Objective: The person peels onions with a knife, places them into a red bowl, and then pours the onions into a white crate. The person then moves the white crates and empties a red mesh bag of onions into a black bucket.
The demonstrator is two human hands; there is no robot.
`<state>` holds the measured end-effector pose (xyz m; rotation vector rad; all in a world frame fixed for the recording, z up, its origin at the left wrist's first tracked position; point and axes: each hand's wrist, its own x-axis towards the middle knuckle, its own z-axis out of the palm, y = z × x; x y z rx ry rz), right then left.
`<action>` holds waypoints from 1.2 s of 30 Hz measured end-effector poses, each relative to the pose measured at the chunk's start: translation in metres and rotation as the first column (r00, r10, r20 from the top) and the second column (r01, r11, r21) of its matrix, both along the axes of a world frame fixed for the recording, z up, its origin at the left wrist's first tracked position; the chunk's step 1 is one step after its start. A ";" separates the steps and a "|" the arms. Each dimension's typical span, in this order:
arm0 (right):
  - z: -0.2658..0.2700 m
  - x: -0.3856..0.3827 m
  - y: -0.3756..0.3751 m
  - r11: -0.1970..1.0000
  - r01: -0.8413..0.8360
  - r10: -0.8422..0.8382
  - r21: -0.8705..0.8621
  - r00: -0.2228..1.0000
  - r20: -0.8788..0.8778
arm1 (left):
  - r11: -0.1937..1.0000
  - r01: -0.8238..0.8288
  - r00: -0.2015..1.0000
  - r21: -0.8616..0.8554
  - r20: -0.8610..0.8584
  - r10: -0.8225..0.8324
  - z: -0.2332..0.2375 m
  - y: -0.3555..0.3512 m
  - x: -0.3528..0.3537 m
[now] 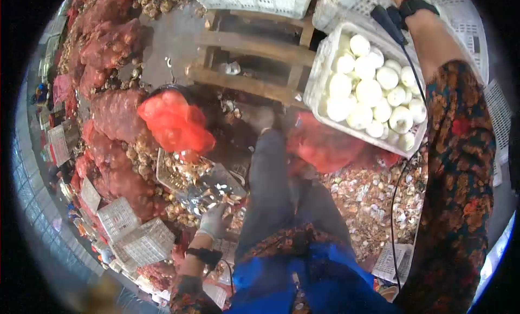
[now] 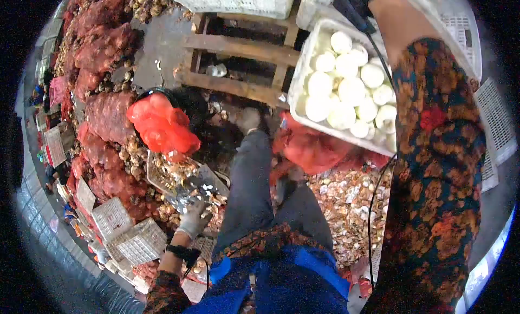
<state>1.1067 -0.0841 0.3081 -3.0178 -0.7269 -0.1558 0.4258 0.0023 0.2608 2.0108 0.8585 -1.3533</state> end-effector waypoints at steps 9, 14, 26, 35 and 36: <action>-0.016 0.024 0.025 0.967 0.252 -0.253 -0.039 0.936 -0.245 | 0.988 -0.146 0.961 -0.044 0.230 0.152 -0.027 0.114 0.029; 0.003 0.009 0.038 0.902 0.410 -0.432 -0.137 0.852 -0.296 | 0.950 -0.313 0.903 -0.016 0.304 0.303 -0.018 0.191 0.053; -0.034 0.072 -0.027 0.983 0.179 -0.146 0.034 0.885 -0.442 | 0.726 -0.679 0.699 -0.109 0.205 0.685 -0.033 0.200 -0.072; -0.004 0.021 -0.006 0.967 0.253 -0.216 0.042 0.892 -0.396 | 0.078 -0.991 0.098 -0.113 -0.178 0.979 -0.041 0.146 -0.161; -0.004 0.021 -0.002 0.961 0.277 -0.256 -0.007 0.877 -0.406 | 0.065 -0.991 0.087 -0.114 -0.205 0.975 -0.042 0.139 -0.163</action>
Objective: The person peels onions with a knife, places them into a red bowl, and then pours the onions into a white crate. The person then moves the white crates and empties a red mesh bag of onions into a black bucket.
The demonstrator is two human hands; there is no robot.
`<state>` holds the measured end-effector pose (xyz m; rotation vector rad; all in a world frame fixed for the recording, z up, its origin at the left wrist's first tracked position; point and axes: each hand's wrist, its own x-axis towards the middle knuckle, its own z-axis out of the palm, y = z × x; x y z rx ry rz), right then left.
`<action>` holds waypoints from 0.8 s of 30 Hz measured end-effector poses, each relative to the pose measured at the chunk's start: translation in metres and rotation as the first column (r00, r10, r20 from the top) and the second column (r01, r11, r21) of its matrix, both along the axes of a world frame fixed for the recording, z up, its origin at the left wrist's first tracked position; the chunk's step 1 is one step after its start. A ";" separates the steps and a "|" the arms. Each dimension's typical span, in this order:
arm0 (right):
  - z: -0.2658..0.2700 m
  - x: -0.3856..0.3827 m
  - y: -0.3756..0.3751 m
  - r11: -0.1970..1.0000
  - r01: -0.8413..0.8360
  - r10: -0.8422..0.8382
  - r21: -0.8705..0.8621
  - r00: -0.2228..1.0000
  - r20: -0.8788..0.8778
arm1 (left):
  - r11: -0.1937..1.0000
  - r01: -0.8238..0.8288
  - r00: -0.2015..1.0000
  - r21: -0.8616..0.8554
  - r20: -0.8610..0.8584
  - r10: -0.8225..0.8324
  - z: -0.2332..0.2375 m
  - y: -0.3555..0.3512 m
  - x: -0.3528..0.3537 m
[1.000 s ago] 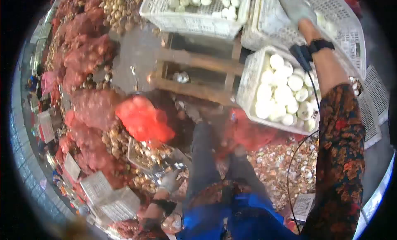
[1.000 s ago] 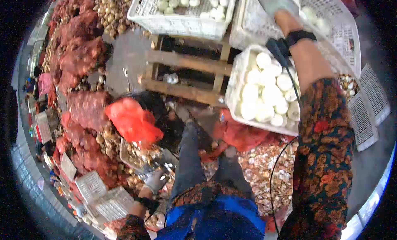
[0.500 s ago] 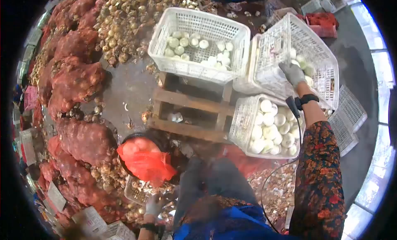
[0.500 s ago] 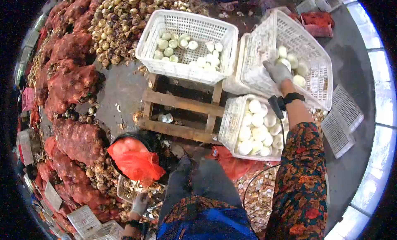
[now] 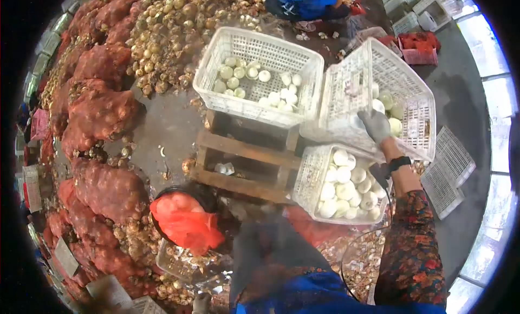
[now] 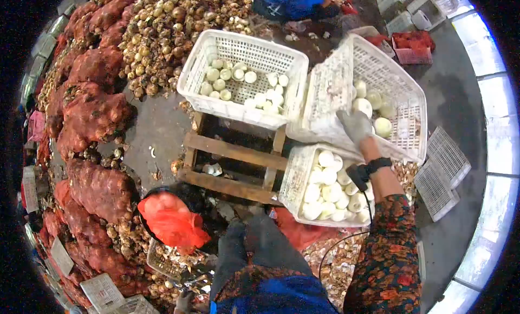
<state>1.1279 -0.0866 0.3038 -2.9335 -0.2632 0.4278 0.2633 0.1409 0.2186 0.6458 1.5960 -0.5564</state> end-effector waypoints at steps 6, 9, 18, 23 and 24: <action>0.009 -0.010 0.029 0.998 0.036 -0.033 -0.042 0.995 0.089 | 0.929 0.330 0.918 0.167 0.174 -0.357 0.009 0.011 0.085; 0.039 -0.024 0.042 0.997 0.032 -0.036 -0.066 0.998 -0.052 | 0.944 0.228 0.944 0.238 0.183 -0.274 0.032 0.013 0.133; 0.021 -0.013 0.027 0.994 -0.073 0.069 -0.077 0.996 -0.052 | 0.935 0.289 0.941 0.207 0.116 -0.316 0.055 0.000 0.150; -0.001 0.006 0.001 0.914 -0.383 0.391 -0.133 0.920 0.040 | 0.961 0.256 0.955 0.108 0.126 -0.269 0.026 -0.010 0.098; 0.004 0.010 0.005 0.989 -0.149 0.147 -0.016 0.987 -0.070 | 0.974 0.218 0.972 0.057 0.074 -0.222 0.019 -0.007 0.088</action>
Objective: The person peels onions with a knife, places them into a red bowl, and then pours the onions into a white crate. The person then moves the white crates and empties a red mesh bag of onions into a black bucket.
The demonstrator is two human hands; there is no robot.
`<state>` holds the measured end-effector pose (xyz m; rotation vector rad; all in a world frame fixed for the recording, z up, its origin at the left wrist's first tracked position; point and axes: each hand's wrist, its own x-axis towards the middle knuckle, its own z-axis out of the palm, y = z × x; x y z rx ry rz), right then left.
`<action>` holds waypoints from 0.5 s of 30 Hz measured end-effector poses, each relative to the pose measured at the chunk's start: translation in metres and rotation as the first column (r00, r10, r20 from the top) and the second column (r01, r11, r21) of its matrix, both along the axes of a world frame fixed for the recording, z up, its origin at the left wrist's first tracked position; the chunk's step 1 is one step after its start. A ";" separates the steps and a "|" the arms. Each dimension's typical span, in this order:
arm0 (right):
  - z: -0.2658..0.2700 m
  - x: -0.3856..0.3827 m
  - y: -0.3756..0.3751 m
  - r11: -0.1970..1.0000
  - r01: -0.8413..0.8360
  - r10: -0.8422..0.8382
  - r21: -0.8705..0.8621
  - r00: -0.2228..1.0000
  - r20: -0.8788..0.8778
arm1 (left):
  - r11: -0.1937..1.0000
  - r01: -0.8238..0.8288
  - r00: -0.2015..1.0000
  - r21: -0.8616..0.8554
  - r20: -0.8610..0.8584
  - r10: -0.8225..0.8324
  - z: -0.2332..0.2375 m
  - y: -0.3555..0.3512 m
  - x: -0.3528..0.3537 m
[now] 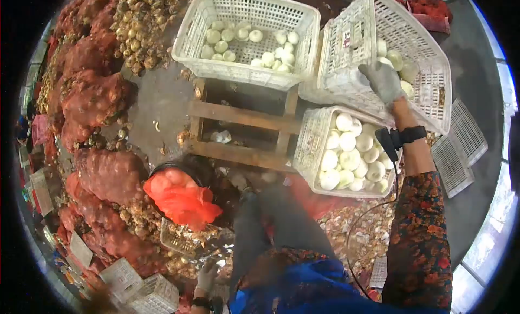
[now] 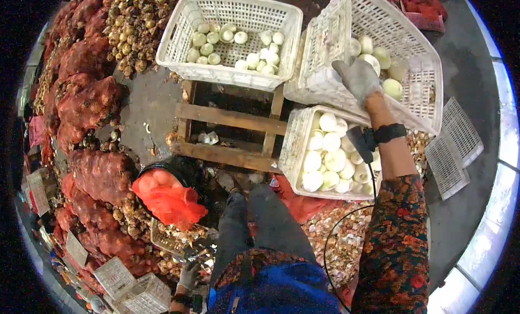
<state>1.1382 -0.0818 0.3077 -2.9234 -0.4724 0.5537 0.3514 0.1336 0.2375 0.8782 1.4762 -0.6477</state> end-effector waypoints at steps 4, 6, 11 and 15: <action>0.028 -0.032 0.023 0.998 -0.054 0.056 -0.028 0.997 0.051 | 0.981 0.193 0.981 0.011 0.035 -0.193 0.004 0.010 0.015; 0.036 -0.033 0.036 0.991 0.042 -0.037 -0.123 0.998 0.040 | 0.994 0.096 0.995 0.044 -0.022 -0.095 0.018 0.009 0.060; 0.026 -0.032 0.037 0.969 0.243 -0.240 -0.045 0.969 0.055 | 0.989 0.089 0.988 0.114 0.118 -0.103 0.002 0.010 0.093; 0.027 -0.037 0.035 0.955 0.298 -0.298 -0.012 0.955 0.003 | 0.995 -0.064 0.986 0.082 0.157 0.051 0.027 0.006 0.130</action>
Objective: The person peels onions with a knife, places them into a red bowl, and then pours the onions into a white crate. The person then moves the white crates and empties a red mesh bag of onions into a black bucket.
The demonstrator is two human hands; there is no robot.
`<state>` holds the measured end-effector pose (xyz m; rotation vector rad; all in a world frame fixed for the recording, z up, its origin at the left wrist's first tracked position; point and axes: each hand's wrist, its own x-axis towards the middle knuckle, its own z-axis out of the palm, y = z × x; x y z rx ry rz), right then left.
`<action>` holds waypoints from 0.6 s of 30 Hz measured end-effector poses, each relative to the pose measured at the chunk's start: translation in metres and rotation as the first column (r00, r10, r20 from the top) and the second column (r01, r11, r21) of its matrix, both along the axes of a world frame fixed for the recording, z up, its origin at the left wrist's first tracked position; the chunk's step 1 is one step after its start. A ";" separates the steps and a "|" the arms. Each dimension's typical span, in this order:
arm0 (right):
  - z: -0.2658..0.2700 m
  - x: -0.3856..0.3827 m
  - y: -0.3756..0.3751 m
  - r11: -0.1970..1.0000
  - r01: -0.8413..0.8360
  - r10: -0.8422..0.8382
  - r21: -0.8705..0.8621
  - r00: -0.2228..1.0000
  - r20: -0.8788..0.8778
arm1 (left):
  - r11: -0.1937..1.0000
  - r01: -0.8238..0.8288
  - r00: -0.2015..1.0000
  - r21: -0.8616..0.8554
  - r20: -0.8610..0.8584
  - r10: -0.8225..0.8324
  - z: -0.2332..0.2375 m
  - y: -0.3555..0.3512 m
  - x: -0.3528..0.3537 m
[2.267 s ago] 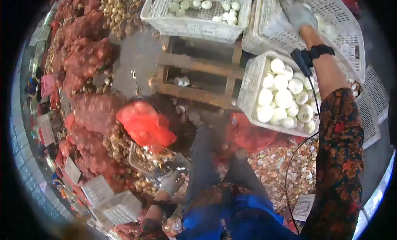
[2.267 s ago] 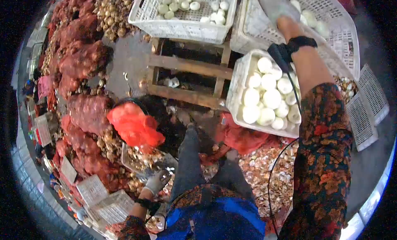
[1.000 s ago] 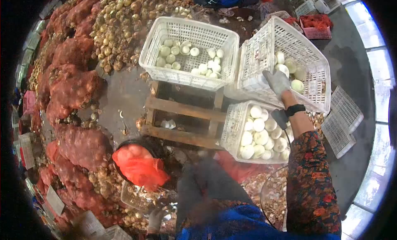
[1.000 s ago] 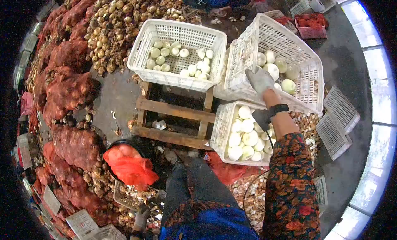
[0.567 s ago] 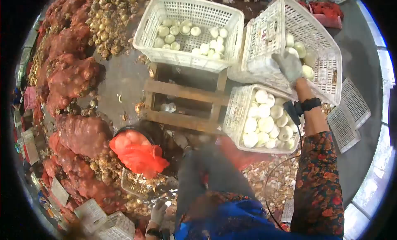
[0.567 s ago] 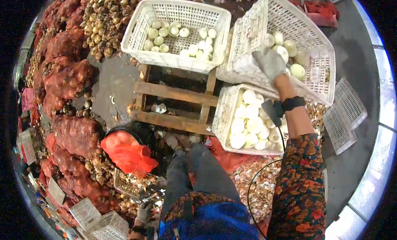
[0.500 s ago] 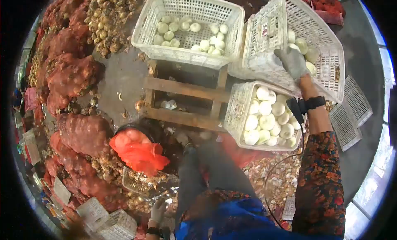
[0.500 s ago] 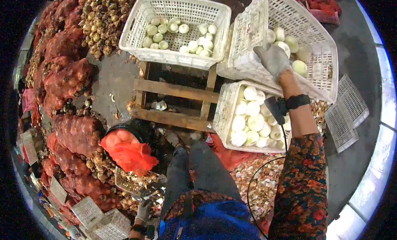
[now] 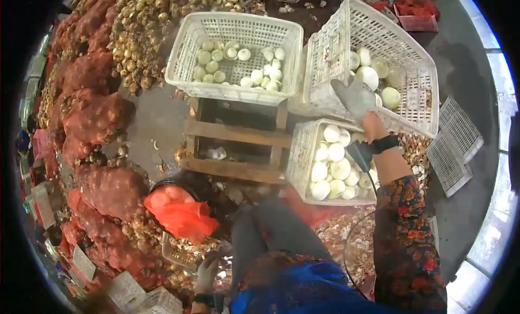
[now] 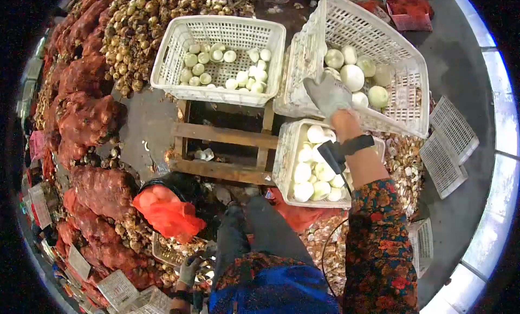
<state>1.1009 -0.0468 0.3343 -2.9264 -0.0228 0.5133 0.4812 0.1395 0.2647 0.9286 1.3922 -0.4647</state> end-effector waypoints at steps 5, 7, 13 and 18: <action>-0.005 0.011 -0.007 0.992 -0.104 0.109 0.077 0.993 -0.055 | 0.997 0.067 0.994 0.042 -0.094 -0.063 -0.020 -0.006 -0.045; -0.007 0.012 -0.005 0.994 -0.089 0.090 0.065 0.996 -0.009 | 0.998 -0.009 0.995 0.063 -0.099 0.015 -0.032 -0.018 -0.068; -0.007 0.007 0.005 0.999 -0.048 0.047 0.018 0.997 0.056 | 0.984 0.094 0.994 0.151 -0.069 -0.084 -0.093 -0.045 -0.144; -0.006 0.004 0.004 0.993 -0.107 0.104 0.049 0.992 0.067 | 0.998 0.034 0.997 0.043 -0.070 -0.031 -0.086 -0.051 -0.107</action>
